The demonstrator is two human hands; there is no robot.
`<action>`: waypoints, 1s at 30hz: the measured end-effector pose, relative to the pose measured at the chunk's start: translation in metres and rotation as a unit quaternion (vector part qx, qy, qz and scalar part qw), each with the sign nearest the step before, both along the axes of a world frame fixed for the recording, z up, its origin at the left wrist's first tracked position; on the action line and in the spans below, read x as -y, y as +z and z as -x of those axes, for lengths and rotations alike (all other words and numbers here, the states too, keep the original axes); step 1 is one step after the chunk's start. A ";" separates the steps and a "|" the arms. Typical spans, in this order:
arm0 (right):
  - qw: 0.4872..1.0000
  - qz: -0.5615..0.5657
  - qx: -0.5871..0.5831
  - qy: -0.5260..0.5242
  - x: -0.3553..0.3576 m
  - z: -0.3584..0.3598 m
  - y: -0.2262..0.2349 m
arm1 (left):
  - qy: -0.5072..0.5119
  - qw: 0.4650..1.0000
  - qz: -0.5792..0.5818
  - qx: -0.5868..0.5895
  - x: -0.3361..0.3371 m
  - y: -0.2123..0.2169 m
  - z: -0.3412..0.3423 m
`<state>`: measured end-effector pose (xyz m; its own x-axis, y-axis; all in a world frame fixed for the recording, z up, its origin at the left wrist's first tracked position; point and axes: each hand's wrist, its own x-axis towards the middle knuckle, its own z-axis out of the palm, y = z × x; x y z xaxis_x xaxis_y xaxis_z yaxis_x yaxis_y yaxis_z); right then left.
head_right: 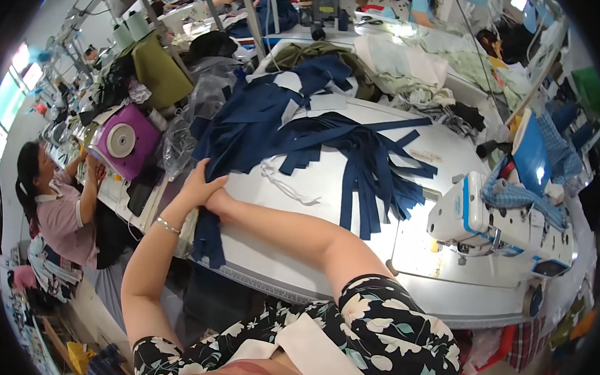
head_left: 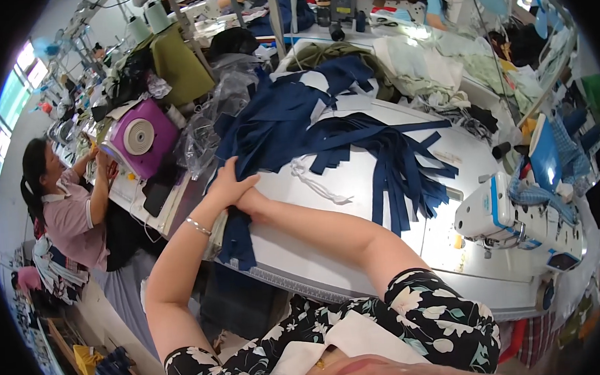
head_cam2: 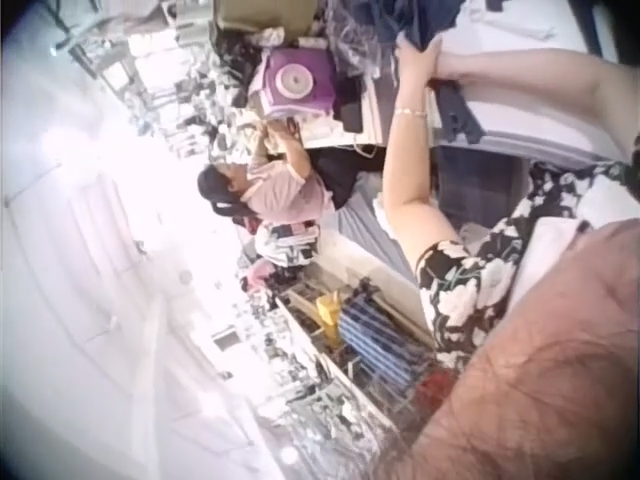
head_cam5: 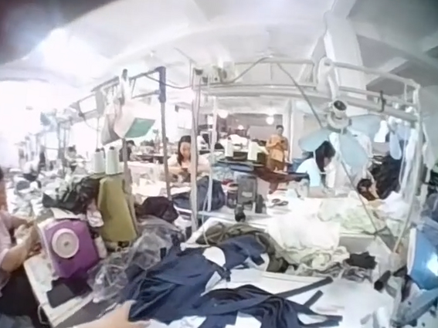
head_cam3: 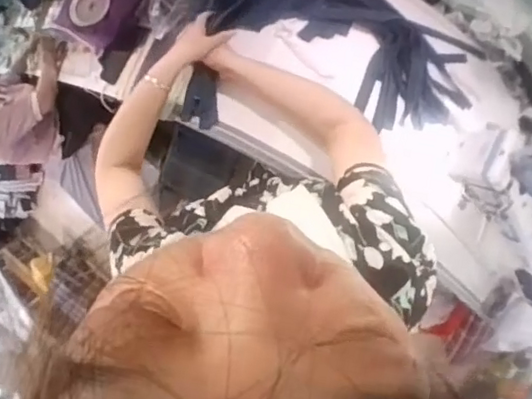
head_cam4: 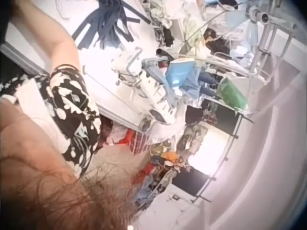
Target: Manually attaching metal buckles to blue fabric straps at a garment workshop bench.
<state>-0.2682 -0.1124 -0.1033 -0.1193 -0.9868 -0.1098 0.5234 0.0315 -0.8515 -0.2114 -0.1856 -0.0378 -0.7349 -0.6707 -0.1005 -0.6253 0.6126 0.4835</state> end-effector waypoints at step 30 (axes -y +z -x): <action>0.457 -0.175 -0.859 -0.152 -0.297 0.175 0.022 | -0.099 0.964 0.187 -0.163 -0.164 -0.016 -0.034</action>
<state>-0.4430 0.1847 -0.0811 -0.4520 -0.8538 0.2582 -0.8819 0.4712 0.0143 -0.1779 -0.0220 -0.0536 -0.8041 -0.4582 0.3788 -0.3297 0.8739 0.3571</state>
